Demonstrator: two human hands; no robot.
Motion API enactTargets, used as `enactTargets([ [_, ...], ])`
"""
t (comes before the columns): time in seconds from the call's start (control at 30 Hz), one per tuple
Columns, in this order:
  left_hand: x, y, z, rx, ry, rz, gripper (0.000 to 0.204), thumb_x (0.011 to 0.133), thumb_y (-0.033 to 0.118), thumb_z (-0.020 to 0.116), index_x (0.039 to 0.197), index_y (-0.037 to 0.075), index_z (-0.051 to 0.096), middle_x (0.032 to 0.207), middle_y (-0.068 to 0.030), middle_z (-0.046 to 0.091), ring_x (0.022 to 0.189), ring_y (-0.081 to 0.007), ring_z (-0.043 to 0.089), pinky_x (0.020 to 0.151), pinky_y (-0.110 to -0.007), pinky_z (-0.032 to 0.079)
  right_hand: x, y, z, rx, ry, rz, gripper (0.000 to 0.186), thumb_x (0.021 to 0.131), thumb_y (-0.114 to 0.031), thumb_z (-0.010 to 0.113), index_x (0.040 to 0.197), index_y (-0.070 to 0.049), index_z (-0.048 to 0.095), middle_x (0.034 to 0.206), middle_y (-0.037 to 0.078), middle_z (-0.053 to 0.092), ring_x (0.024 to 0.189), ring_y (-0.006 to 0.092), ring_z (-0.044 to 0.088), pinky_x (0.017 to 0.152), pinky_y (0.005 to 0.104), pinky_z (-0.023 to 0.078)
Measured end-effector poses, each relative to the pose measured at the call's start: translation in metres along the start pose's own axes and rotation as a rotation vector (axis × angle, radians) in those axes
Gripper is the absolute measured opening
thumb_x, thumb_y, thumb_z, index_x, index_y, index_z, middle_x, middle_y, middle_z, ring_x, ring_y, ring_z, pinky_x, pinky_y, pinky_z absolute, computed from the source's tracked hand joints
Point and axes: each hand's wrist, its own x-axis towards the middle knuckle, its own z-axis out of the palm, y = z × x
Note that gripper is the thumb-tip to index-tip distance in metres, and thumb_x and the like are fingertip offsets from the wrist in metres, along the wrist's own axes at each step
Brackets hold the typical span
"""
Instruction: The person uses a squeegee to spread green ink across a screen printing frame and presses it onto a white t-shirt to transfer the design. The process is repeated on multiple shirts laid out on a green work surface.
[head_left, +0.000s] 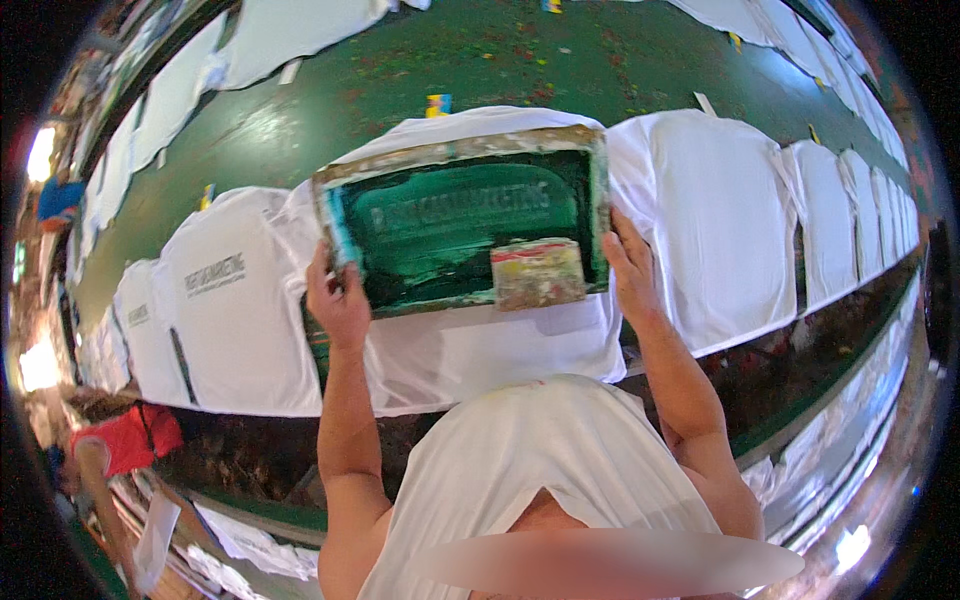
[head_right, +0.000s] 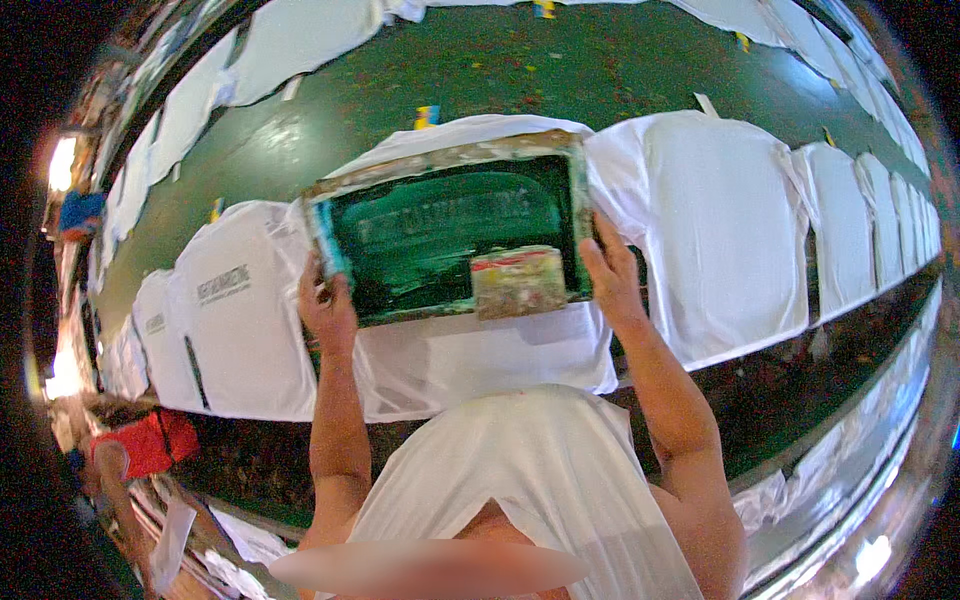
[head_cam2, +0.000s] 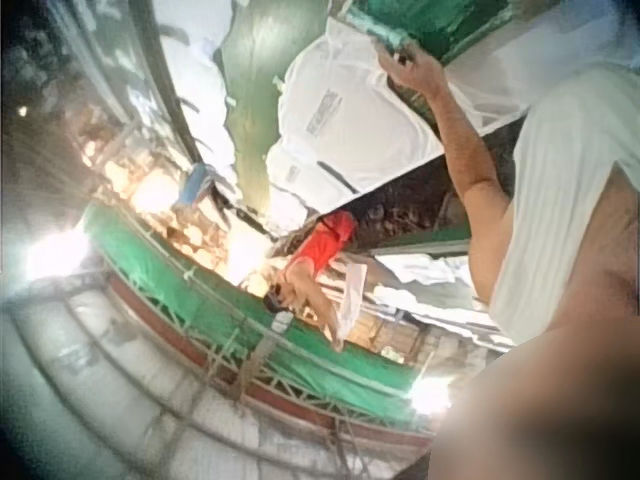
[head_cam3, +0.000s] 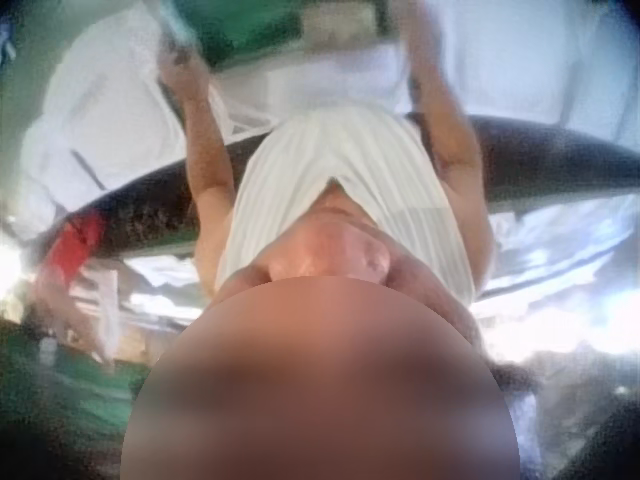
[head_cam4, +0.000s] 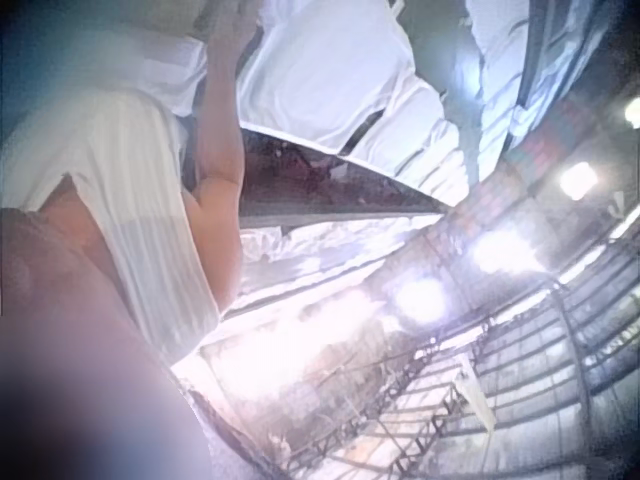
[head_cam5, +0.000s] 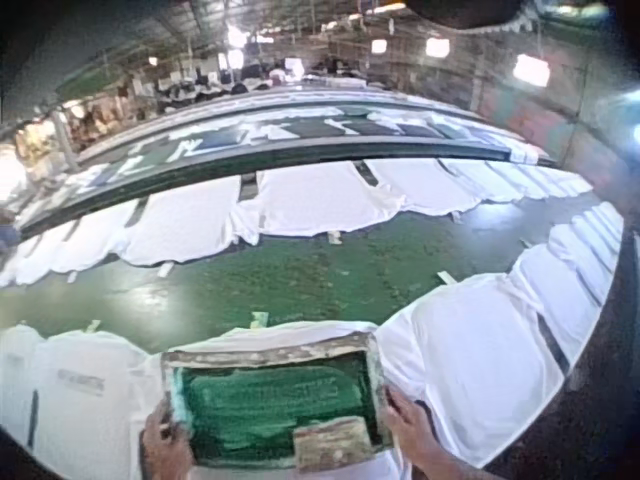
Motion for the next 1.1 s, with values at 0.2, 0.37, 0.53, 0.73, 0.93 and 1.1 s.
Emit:
enactTargets([
  [0.2,-0.06,0.075,0.025,-0.195,-0.176,-0.162,0.063,0.095,0.007,0.086,0.155,0.004,0.068,0.127,-0.0088,0.073,0.1,-0.0164,0.07,0.086,-0.032,0.06,-0.07,0.028,-0.095,-0.036,0.273,-0.042,0.075,0.116,-0.053,0.059,0.161,0.006,0.06,0.159,0.02,0.065,0.147,0.0312,0.06,0.129,0.0456,0.042],
  [0.37,-0.126,0.132,0.072,-0.428,-0.471,-0.189,0.071,0.093,0.013,0.088,0.159,0.004,0.064,0.127,-0.0133,0.07,0.105,-0.0207,0.069,0.09,-0.035,0.06,-0.176,0.043,-0.19,0.174,0.543,0.085,0.06,0.12,-0.044,0.052,0.156,0.003,0.066,0.149,0.016,0.071,0.13,0.0291,0.071,0.112,0.0446,0.057],
  [0.53,-0.166,0.154,0.098,-0.489,-0.616,-0.203,0.073,0.093,0.011,0.088,0.161,0.005,0.062,0.132,-0.0171,0.068,0.111,-0.0268,0.069,0.093,-0.038,0.061,-0.269,0.063,-0.219,-0.15,0.618,-0.049,0.049,0.122,-0.03,0.05,0.152,0.004,0.068,0.145,0.017,0.072,0.126,0.0273,0.072,0.11,0.0441,0.058],
  [0.73,-0.182,0.174,0.117,-0.508,-0.651,-0.197,0.068,0.097,0.012,0.087,0.16,0.005,0.062,0.135,-0.0151,0.067,0.105,-0.0221,0.07,0.085,-0.034,0.063,-0.298,0.089,-0.24,-0.092,0.66,-0.011,0.049,0.122,-0.027,0.049,0.156,0.004,0.065,0.147,0.015,0.071,0.127,0.0254,0.07,0.112,0.0417,0.057],
  [0.93,-0.205,0.218,0.157,-0.49,-0.608,-0.194,0.067,0.097,0.013,0.087,0.158,0.003,0.064,0.135,-0.0143,0.068,0.104,-0.0226,0.071,0.088,-0.036,0.062,-0.282,0.116,-0.302,0.148,0.656,-0.041,0.05,0.119,-0.026,0.051,0.158,0.004,0.063,0.15,0.018,0.07,0.13,0.0288,0.07,0.113,0.0435,0.057],
  [1.1,-0.242,0.276,0.22,-0.398,-0.507,-0.166,0.062,0.096,0.017,0.089,0.152,0.001,0.069,0.13,-0.0135,0.074,0.106,-0.0192,0.071,0.095,-0.035,0.06,-0.255,0.138,-0.391,-0.234,0.626,-0.138,0.05,0.117,-0.024,0.052,0.158,0.003,0.063,0.151,0.021,0.071,0.134,0.0321,0.069,0.115,0.0471,0.057],
])
